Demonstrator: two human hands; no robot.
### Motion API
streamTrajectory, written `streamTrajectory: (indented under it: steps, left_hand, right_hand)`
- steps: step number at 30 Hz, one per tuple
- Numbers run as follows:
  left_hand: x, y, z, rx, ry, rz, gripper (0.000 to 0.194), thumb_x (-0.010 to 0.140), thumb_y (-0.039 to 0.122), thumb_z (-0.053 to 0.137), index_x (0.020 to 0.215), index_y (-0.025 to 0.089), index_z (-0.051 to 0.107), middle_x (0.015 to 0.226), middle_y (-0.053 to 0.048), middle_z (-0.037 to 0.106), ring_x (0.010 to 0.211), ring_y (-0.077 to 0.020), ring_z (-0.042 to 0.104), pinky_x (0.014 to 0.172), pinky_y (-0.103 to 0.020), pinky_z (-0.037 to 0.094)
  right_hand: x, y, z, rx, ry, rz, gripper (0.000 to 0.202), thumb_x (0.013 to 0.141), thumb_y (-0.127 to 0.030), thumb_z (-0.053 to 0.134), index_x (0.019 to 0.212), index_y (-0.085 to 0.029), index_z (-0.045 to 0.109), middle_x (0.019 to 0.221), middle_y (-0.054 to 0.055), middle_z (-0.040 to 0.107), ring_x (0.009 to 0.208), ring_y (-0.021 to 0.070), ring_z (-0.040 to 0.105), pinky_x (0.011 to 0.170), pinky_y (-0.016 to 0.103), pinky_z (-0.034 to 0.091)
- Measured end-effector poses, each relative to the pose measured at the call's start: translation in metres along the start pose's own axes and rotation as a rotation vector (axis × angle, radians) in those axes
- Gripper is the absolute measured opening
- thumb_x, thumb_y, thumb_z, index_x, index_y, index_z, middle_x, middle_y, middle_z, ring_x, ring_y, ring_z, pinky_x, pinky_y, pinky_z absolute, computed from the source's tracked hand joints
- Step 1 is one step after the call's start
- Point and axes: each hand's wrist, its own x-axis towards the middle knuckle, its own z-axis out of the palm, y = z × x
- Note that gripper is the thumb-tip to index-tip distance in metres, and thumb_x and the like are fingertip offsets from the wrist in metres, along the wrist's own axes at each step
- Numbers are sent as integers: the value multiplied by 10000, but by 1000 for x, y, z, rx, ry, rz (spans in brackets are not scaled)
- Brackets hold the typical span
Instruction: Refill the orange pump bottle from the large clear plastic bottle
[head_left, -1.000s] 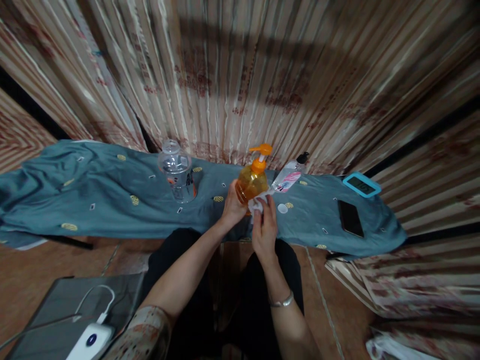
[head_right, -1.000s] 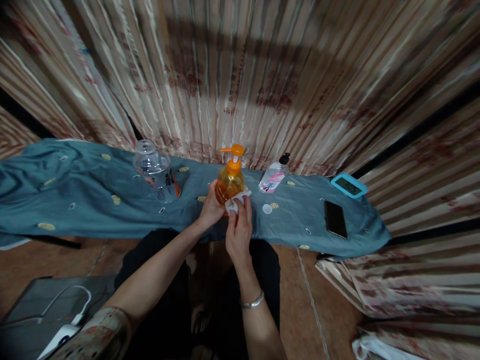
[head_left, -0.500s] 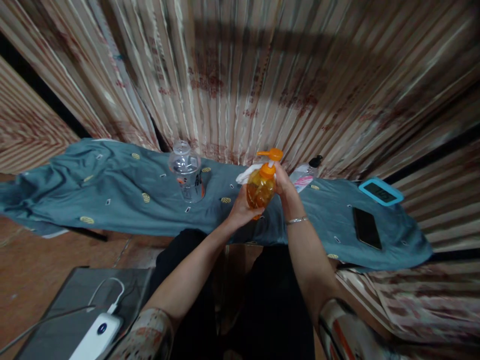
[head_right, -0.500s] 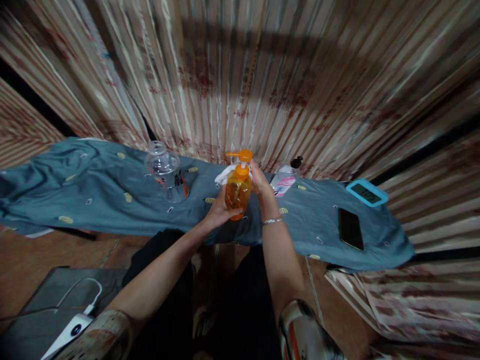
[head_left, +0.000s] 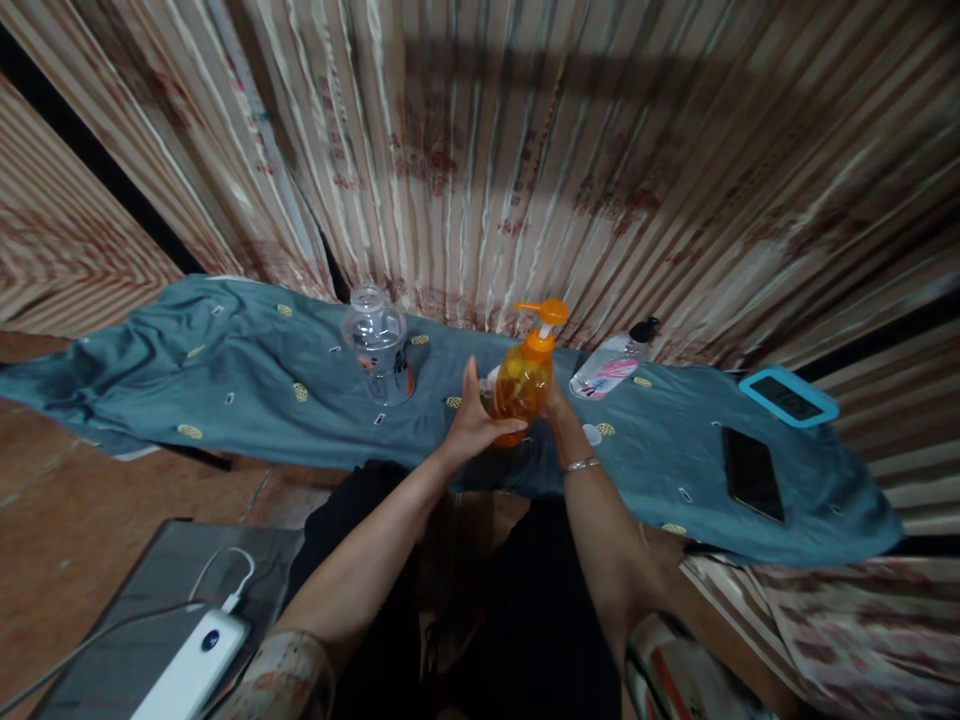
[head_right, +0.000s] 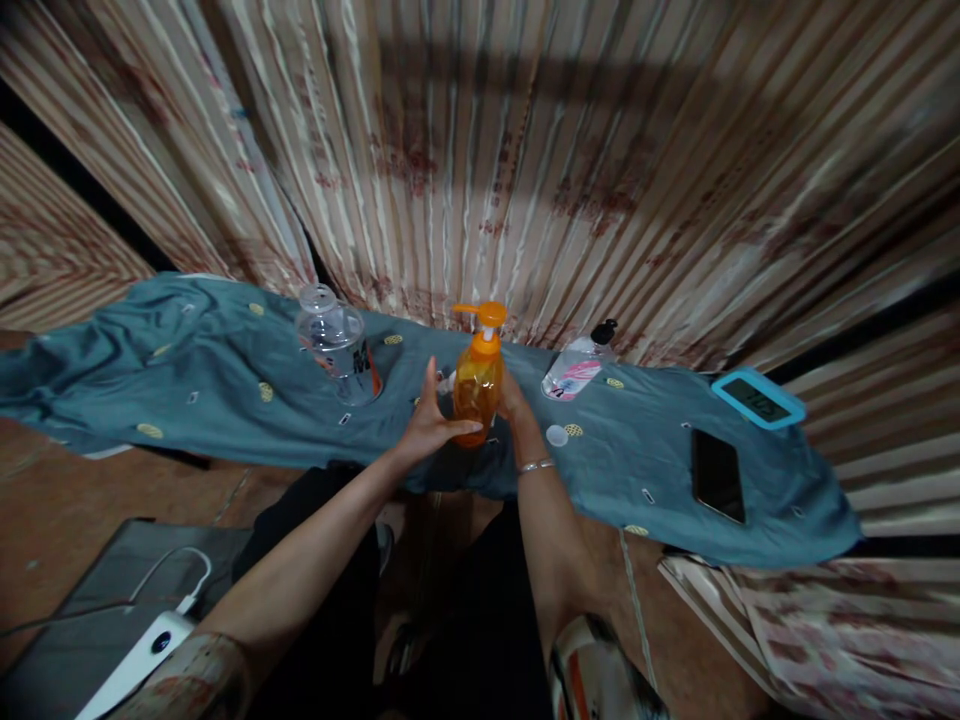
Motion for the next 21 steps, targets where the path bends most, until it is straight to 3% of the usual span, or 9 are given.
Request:
streamTrajectory:
  steps: [3,5,8,10,11,14,16,21]
  left_hand:
    - [-2,0,-19,183,-7,147,1328,495,481,1006,1592,270,287,1714,-172,263,1632,-402,184,1326,-600,203]
    - [-6,2,-31,273,15,218,1198,567,504,979,1558,262,351,1665,-181,345,1596,-396,285,1286,-591,309]
    - [-20,5,-40,306,-22,246,896,732,473,893,1474,237,449,1504,-173,515,1303,-316,626,1094,-511,540]
    - [-29,8,-38,298,-80,239,711,825,442,815,1421,229,491,1380,-146,602,1089,-251,705,959,-458,606]
    - [-33,10,-34,305,-94,241,664,838,427,803,1398,229,507,1343,-133,621,1062,-243,705,935,-445,612]
    - [-37,17,-21,349,-78,262,829,658,429,946,1349,217,540,1308,-128,637,1144,-297,671,1019,-500,576]
    - [-35,20,-14,361,-28,238,784,646,398,954,1299,205,566,1276,-124,645,1184,-317,655,1039,-512,564]
    - [-28,20,-14,333,-11,253,611,751,315,881,1287,218,603,1250,-105,660,1204,-298,650,1081,-504,540]
  right_hand:
    - [-17,7,-1,49,46,27,428,996,-488,643,1295,-183,613,1280,97,625,1092,214,645,936,430,577]
    - [-28,8,-2,83,72,22,440,999,-508,631,1297,-185,612,1278,98,625,1089,212,645,935,430,575]
    - [-40,-1,0,123,80,-8,461,1003,-549,608,1280,-181,616,1250,96,634,1064,207,649,922,424,575]
    - [-43,-15,4,141,55,-36,480,1001,-577,597,1260,-174,624,1228,93,643,1053,207,653,918,423,575]
    - [-42,-24,7,149,37,-50,487,999,-585,596,1251,-169,628,1220,92,646,1051,209,655,917,424,575]
    - [-34,-50,16,155,-8,-90,477,1000,-582,597,1235,-170,635,1207,88,652,1038,202,659,910,415,577]
    - [-25,-58,21,145,-26,-80,460,999,-566,607,1228,-168,637,1198,84,654,1027,198,660,901,408,579]
    - [-19,-40,20,101,-14,42,420,1001,-527,623,1223,-170,636,1181,78,654,1003,189,660,877,391,586]
